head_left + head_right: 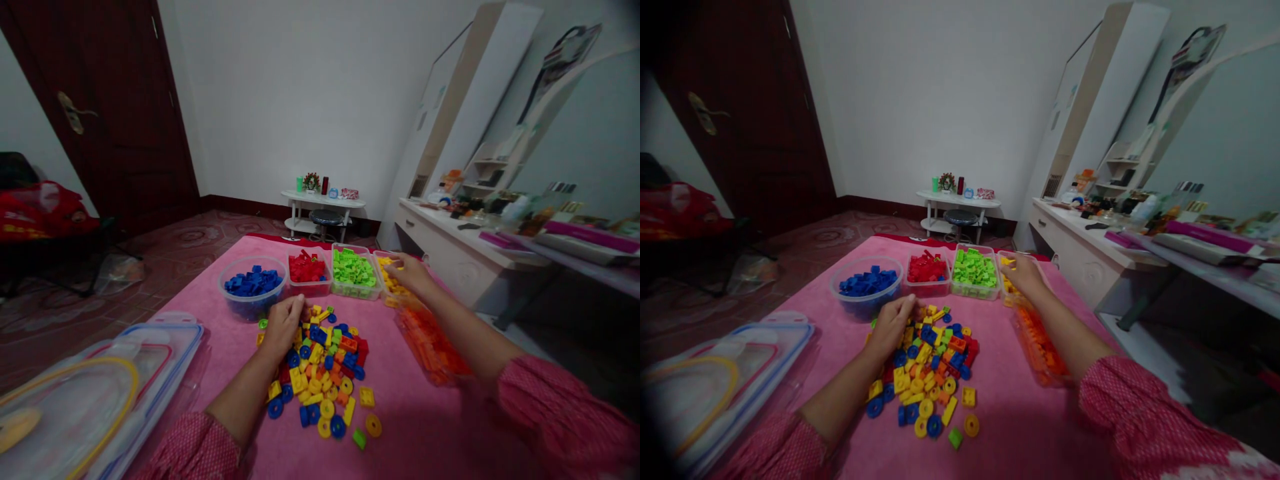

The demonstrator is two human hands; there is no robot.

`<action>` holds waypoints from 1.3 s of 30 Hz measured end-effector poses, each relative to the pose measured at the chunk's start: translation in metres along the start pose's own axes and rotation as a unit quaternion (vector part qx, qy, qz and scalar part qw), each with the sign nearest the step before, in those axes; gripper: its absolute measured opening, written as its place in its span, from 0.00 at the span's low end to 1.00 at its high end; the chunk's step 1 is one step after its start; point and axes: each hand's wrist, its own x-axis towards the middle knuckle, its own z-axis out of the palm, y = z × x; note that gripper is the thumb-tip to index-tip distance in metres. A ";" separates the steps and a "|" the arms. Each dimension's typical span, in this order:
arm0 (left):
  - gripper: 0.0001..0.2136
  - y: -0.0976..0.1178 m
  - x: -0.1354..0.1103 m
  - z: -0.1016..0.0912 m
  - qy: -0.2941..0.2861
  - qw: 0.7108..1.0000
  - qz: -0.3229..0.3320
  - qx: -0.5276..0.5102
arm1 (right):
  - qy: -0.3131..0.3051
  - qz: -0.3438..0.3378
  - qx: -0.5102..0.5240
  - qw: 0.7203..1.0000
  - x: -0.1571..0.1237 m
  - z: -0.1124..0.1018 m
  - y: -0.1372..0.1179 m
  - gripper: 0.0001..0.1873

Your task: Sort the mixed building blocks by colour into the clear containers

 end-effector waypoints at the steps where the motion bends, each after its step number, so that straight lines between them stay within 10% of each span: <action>1: 0.23 0.000 0.000 0.000 -0.001 1.000 0.003 0.005 | -0.035 -0.014 0.001 0.999 -0.013 0.009 -0.005 0.16; 7: 0.23 0.002 0.000 0.000 0.001 1.000 0.008 0.018 | -0.270 -0.122 0.047 0.954 -0.091 0.063 -0.012 0.10; 17: 0.23 0.001 0.000 0.001 -0.003 1.000 0.010 0.026 | -0.201 -0.187 -0.219 0.936 -0.126 0.057 -0.012 0.07; 29: 0.23 0.005 -0.001 0.001 -0.004 1.000 0.003 0.020 | 0.013 -0.015 -0.405 0.914 -0.099 -0.071 -0.012 0.12; 39: 0.23 0.000 -0.001 0.000 -0.012 0.998 0.024 0.057 | -0.160 -0.158 -0.333 0.916 -0.123 0.010 -0.022 0.08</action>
